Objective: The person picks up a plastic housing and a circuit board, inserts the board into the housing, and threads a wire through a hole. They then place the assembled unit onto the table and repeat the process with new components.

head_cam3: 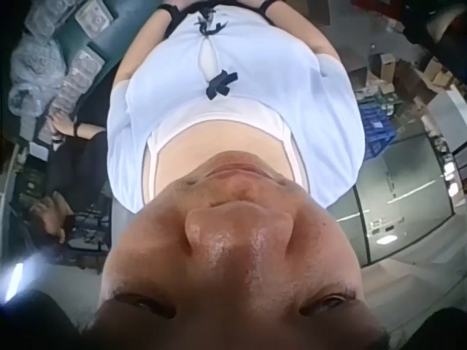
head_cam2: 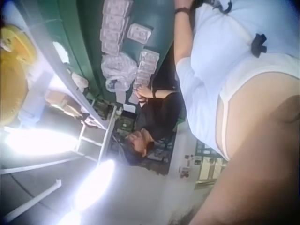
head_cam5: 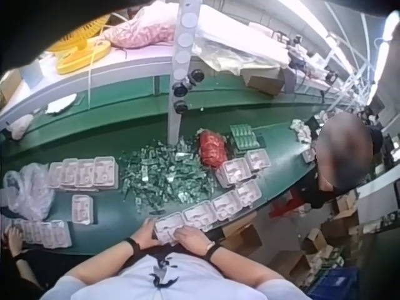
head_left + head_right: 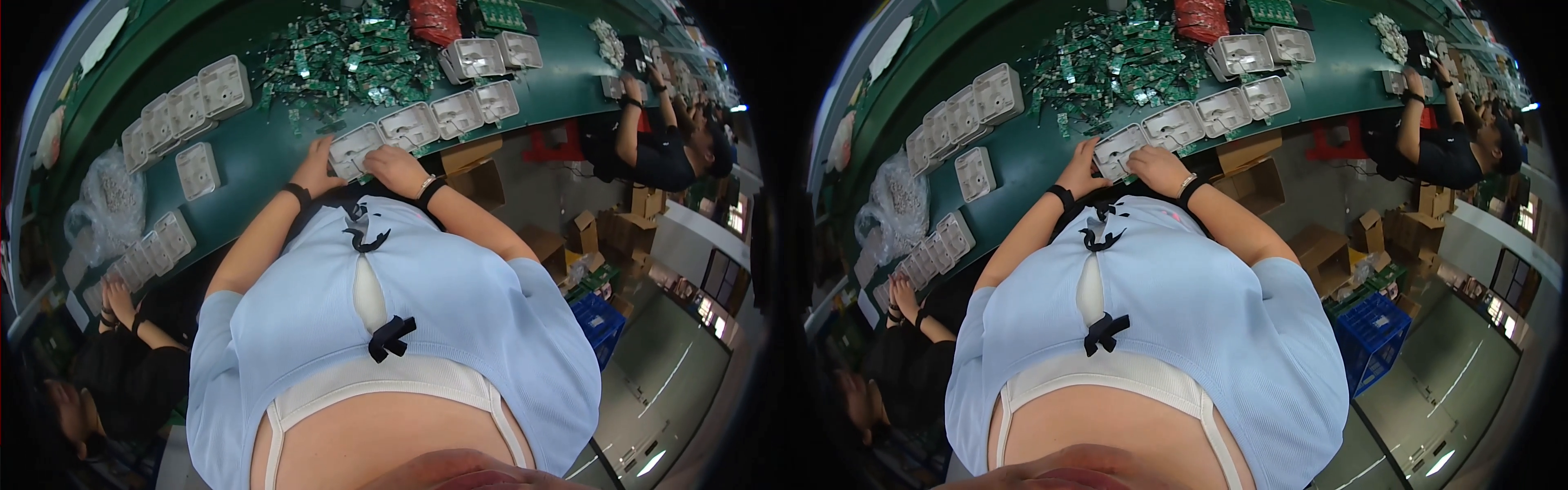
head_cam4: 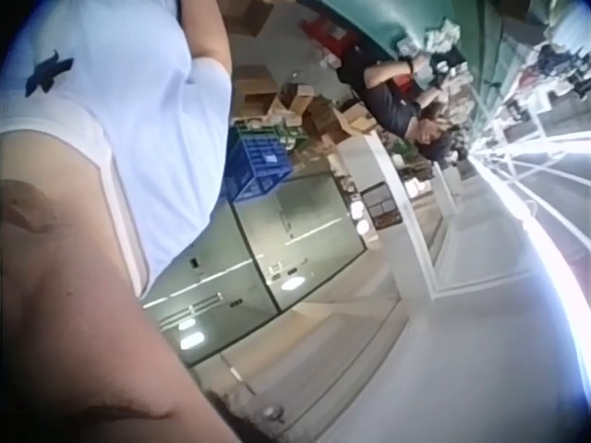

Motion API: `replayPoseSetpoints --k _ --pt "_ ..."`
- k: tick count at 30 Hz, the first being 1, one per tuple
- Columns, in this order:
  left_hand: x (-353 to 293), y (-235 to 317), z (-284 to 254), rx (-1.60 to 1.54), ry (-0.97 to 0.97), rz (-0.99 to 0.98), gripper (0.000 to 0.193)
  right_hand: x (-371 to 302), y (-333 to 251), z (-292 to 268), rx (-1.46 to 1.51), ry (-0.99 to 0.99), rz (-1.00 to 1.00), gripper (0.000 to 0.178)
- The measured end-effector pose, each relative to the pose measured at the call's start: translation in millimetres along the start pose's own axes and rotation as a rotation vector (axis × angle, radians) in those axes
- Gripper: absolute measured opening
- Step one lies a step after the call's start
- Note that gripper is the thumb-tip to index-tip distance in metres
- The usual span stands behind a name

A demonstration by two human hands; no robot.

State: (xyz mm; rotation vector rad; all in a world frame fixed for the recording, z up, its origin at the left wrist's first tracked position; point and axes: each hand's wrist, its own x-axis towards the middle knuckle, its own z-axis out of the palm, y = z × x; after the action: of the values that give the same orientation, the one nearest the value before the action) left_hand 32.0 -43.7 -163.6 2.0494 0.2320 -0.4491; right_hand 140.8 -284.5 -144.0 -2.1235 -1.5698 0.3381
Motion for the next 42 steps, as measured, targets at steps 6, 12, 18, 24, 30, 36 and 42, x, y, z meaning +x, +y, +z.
replayPoseSetpoints --k 6,12,18,24,30,36,42 --pt "-2.8 1.3 1.8 -0.019 0.068 0.027 0.108 -38.4 39.5 -38.8 -0.294 0.597 0.618 0.072" --pt "-1.2 -4.9 5.0 -0.088 0.117 -0.133 0.102 -84.0 128.3 -61.0 -0.443 0.559 1.004 0.064" --pt "8.0 -12.0 1.5 -0.237 0.087 -0.328 0.09 -103.3 156.2 -59.0 -0.364 0.432 1.094 0.027" --pt "13.1 -18.6 18.6 -0.286 0.221 -0.3 0.078 -115.2 166.1 -58.6 -0.325 0.525 1.025 0.02" --pt "42.5 11.7 40.1 -0.442 0.197 -0.293 0.065 -139.4 199.9 -82.6 -0.33 0.543 1.052 0.019" --pt "97.3 32.6 70.5 -0.479 0.034 -0.343 0.054 -172.4 254.4 -122.3 -0.357 0.521 1.122 0.021" --pt "154.0 99.9 107.2 -0.672 -0.213 -0.271 0.055 -215.3 330.7 -161.1 -0.4 0.486 1.166 0.018"
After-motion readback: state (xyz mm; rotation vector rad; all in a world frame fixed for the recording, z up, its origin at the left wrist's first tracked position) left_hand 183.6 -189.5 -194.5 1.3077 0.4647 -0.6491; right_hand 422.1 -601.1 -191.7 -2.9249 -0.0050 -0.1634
